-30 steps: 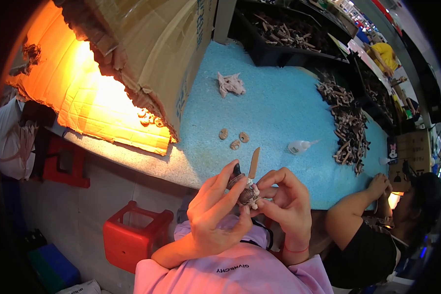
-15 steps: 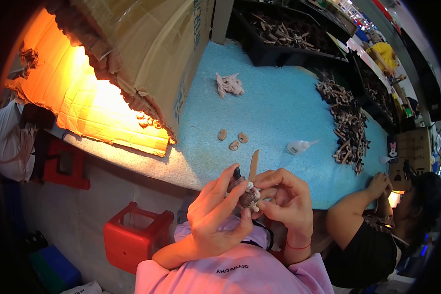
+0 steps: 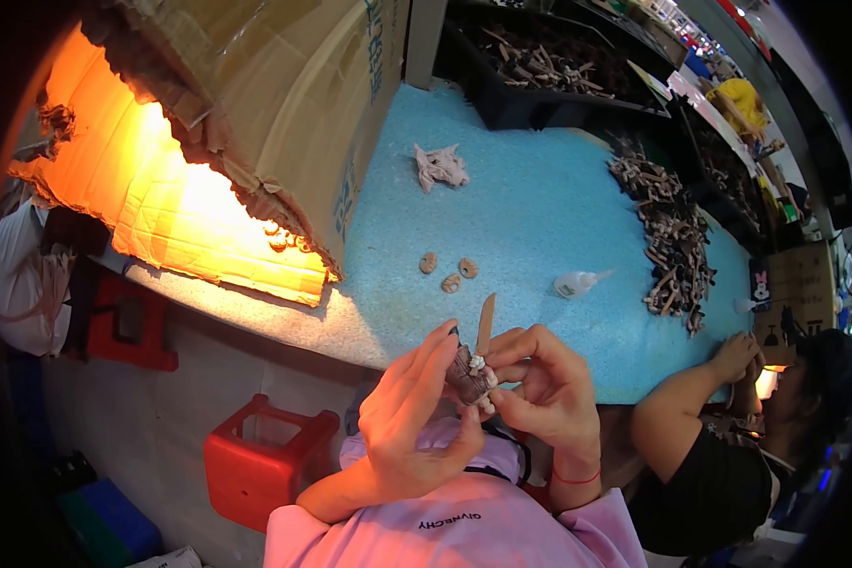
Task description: The person applies glue from a glue bottle to small plastic components and assembles them by hand to build a structure.
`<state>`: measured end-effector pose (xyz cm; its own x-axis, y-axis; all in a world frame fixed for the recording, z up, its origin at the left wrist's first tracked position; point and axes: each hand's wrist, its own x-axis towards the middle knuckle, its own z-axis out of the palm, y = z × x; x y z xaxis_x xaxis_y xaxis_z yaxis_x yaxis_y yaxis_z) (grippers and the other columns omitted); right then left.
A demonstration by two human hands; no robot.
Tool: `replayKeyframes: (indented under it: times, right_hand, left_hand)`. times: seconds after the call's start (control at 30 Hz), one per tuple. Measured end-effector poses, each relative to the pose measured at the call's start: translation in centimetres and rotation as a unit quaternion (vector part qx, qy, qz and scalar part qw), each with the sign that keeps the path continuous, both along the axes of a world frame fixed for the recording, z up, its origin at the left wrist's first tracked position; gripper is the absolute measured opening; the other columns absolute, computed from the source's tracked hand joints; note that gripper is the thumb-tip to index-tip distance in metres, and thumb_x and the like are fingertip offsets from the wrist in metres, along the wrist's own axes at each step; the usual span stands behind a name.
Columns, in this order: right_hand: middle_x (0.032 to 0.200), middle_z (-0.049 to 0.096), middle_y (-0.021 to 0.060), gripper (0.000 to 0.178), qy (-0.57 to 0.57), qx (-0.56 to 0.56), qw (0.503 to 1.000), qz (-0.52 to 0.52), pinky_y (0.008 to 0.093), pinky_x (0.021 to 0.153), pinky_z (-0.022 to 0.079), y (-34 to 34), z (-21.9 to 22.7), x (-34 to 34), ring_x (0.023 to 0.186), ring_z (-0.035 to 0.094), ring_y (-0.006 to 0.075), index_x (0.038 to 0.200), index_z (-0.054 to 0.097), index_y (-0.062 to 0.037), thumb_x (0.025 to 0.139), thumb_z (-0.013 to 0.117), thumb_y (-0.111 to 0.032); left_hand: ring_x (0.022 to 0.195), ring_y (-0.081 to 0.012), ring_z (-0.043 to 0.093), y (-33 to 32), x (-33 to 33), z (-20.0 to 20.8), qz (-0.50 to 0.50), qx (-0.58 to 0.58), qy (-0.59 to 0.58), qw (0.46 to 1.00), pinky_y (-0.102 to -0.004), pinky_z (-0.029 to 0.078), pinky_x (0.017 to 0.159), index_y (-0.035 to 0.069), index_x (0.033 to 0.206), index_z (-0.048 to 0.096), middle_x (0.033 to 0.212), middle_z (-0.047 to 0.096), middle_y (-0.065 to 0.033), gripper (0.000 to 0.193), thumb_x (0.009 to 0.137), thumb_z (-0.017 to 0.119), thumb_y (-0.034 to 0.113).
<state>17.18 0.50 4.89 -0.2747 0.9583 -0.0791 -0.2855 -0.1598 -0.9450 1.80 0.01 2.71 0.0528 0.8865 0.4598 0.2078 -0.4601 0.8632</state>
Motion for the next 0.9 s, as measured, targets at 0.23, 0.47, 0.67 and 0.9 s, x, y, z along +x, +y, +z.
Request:
replayKeyframes:
  times: [0.23,0.47,0.67,0.9]
  right_hand:
    - [0.102,0.050,0.0145,0.021,-0.013,0.011,1.000,0.004,0.0230,0.068,0.055,0.2,-0.4,0.0,0.088,0.059,0.0183,0.097,0.047,0.0104,0.077,0.054,0.010]
    - [0.099,0.054,0.0138,0.022,-0.042,0.001,0.998,0.037,0.0213,0.067,0.054,0.7,0.6,0.6,0.088,0.060,0.0164,0.096,0.049,0.0097,0.076,0.057,0.010]
    - [0.100,0.054,0.0186,0.024,-0.077,0.010,0.996,0.037,0.0193,0.060,0.054,0.7,1.0,0.4,0.088,0.060,0.0187,0.092,0.049,0.0103,0.070,0.059,0.015]
    - [0.098,0.054,0.0173,0.023,-0.050,-0.005,0.997,0.065,0.0214,0.064,0.054,1.4,0.9,1.4,0.088,0.061,0.0200,0.091,0.049,0.0097,0.071,0.060,0.014]
  left_hand:
    - [0.084,-0.0334,0.062,0.0,0.0,-0.4,0.021,0.015,0.025,0.999,-0.0339,0.052,0.066,-0.014,0.107,0.051,0.105,0.057,-0.0272,0.052,0.057,0.061,-0.001]
    - [0.082,-0.0356,0.061,0.2,0.0,0.2,0.029,0.055,0.061,0.996,-0.0371,0.051,0.068,-0.012,0.105,0.053,0.104,0.057,-0.0271,0.049,0.059,0.061,0.002]
    - [0.082,-0.0375,0.060,0.0,-0.3,0.7,0.031,0.091,0.120,0.988,-0.0384,0.051,0.068,-0.011,0.101,0.056,0.104,0.056,-0.0279,0.044,0.059,0.061,0.003]
    - [0.083,-0.0377,0.059,0.5,-0.6,1.1,-0.011,0.043,0.113,0.993,-0.0376,0.051,0.070,-0.012,0.103,0.054,0.106,0.055,-0.0286,0.047,0.058,0.062,0.002]
